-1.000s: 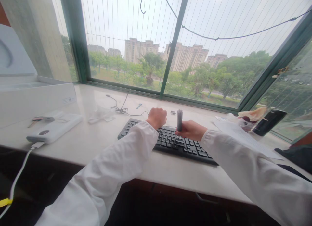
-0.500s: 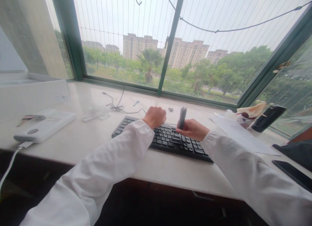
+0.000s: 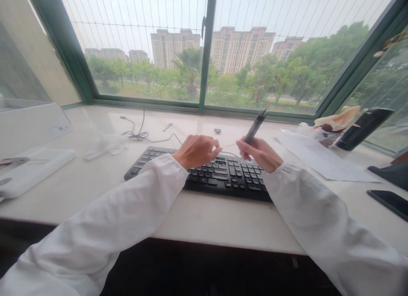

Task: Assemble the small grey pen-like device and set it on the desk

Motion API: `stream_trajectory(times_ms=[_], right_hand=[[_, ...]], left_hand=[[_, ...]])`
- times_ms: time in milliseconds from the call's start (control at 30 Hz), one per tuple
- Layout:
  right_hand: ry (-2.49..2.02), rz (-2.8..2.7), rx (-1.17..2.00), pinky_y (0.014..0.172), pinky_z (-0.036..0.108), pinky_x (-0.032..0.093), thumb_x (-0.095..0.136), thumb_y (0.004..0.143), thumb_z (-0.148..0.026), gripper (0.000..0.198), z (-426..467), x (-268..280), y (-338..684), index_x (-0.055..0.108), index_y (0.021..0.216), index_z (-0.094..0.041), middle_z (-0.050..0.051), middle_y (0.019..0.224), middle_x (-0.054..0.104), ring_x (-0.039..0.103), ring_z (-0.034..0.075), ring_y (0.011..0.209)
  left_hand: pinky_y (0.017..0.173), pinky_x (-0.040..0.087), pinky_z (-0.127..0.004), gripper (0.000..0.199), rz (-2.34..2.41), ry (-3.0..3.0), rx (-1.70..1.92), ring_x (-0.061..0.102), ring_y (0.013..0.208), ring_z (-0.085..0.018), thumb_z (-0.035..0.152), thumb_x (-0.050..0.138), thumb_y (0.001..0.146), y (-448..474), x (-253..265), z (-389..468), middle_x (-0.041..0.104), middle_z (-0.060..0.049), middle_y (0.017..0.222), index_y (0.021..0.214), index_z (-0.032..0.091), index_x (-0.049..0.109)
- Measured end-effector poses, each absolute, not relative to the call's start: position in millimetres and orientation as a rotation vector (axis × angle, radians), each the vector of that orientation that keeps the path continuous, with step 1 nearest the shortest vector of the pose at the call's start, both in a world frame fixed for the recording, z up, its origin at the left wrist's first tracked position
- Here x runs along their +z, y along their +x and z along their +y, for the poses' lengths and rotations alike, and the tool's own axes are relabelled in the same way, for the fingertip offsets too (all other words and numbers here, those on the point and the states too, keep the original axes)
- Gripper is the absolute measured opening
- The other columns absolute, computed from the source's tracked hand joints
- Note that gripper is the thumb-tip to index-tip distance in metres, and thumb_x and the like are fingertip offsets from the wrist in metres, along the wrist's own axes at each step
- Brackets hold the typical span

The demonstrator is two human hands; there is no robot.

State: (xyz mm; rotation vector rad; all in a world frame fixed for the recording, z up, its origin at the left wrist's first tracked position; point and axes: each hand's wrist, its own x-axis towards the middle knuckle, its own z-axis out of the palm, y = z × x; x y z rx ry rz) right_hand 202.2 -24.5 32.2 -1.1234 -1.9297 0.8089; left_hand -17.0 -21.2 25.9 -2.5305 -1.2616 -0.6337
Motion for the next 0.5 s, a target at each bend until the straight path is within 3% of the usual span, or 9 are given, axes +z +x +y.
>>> stream_trajectory(times_ms=[133,300,500], right_hand=[[-1.091,-1.930,0.932,0.049,0.024,0.037,0.061,0.077,-0.063,0.048,-20.1,27.1,205.4,0.056,0.077,-0.015,0.000,0.058,0.053,0.047,0.010,0.053],[-0.923,-1.824,1.035,0.048,0.025,0.045,0.066,0.074,-0.061,0.049,-18.8,21.3,199.8,0.057,0.085,-0.014,0.002,0.061,0.061,0.054,0.011,0.052],[-0.834,-1.588,1.170,0.054,0.026,0.049,0.073,0.068,-0.059,0.049,-15.6,18.5,194.3,0.059,0.075,-0.012,0.005,0.065,0.064,0.058,0.012,0.056]], left_hand=[[0.057,0.036,-0.022,0.043,-1.179,-2.541,-0.872,0.063,0.073,-0.013,0.050,0.038,0.095,-11.3,23.8,-26.2,0.070,-0.002,0.096,0.123,0.023,0.057],[0.055,0.036,-0.020,0.040,-0.974,-2.555,-0.855,0.063,0.068,-0.009,0.051,0.039,0.095,-12.8,19.0,-26.7,0.072,-0.001,0.096,0.111,0.025,0.065],[0.059,0.042,-0.020,0.038,-0.892,-2.418,-0.985,0.064,0.063,-0.008,0.052,0.052,0.089,-9.4,9.9,-27.2,0.074,0.001,0.091,0.114,0.028,0.066]])
